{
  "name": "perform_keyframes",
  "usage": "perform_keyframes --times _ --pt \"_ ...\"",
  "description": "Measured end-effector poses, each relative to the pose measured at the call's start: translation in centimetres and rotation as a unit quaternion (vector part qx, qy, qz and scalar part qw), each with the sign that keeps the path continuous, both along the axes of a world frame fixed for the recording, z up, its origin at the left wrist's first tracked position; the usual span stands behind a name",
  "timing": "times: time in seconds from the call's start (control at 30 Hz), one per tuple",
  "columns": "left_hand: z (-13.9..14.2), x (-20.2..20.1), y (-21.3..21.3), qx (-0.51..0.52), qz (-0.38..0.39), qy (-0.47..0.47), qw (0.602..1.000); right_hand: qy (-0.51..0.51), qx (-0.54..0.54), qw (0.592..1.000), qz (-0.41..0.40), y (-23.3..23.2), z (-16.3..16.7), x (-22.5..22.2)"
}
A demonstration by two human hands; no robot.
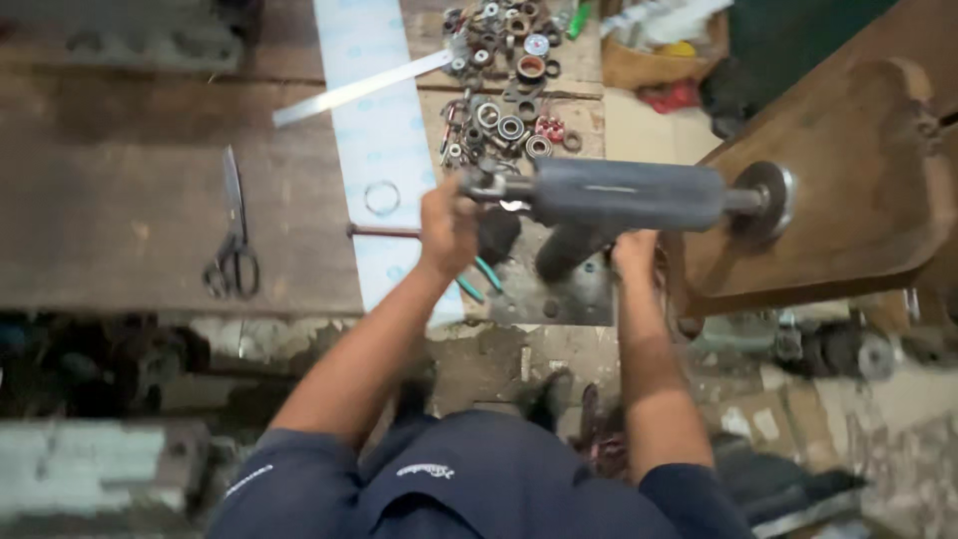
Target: The person cuts a wire end with scissors on a wooden coil form, then carries the wooden form to a hand-crank winding machine and mounts it on the spindle. They tie the wire to the form, turn the crank handle to wind wire around the form, and finally lift the wound coil off the machine.
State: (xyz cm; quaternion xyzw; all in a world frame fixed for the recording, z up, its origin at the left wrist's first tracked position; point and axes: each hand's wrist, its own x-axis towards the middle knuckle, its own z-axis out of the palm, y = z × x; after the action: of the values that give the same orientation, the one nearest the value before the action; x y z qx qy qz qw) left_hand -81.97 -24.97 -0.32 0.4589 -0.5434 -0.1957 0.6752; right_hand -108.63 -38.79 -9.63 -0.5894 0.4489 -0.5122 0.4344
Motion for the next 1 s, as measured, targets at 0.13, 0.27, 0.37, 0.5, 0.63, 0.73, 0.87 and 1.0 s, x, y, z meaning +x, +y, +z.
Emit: perform_keyframes --times 0.13,0.27,0.37,0.5,0.63,0.73,0.87,1.0 --pt "1.4 1.2 0.1 0.025 -0.064 -0.009 0.998 0.031 0.030 0.999 -0.032 0.0 2.2 2.4" --pt "0.7 1.4 -0.3 0.037 -0.015 -0.077 0.996 0.350 -0.191 0.915 -0.057 -0.8 4.0 4.5" --pt "-2.0 1.3 -1.0 0.017 -0.057 -0.065 0.996 0.507 -0.206 0.829 -0.116 2.3 4.1 2.1" --pt "-6.1 2.2 -2.1 -0.014 -0.067 -0.066 0.995 0.294 -0.101 0.920 -0.240 11.0 2.7 -1.0" --pt "-6.4 4.1 1.4 0.056 -0.032 -0.111 0.992 0.310 0.178 0.903 -0.239 25.9 -2.0 -4.6" --pt "-3.2 3.9 8.9 0.000 0.003 -0.244 0.970 0.267 0.203 0.894 -0.296 41.4 -6.9 -7.0" --pt "1.0 -3.8 15.0 -0.102 -0.195 -0.379 0.899 0.161 0.444 0.795 -0.380 62.3 -10.9 -7.9" --pt "-0.4 -15.2 20.6 -0.056 -0.414 -0.466 0.780 0.152 0.570 0.681 -0.434 76.2 -11.4 -7.2"
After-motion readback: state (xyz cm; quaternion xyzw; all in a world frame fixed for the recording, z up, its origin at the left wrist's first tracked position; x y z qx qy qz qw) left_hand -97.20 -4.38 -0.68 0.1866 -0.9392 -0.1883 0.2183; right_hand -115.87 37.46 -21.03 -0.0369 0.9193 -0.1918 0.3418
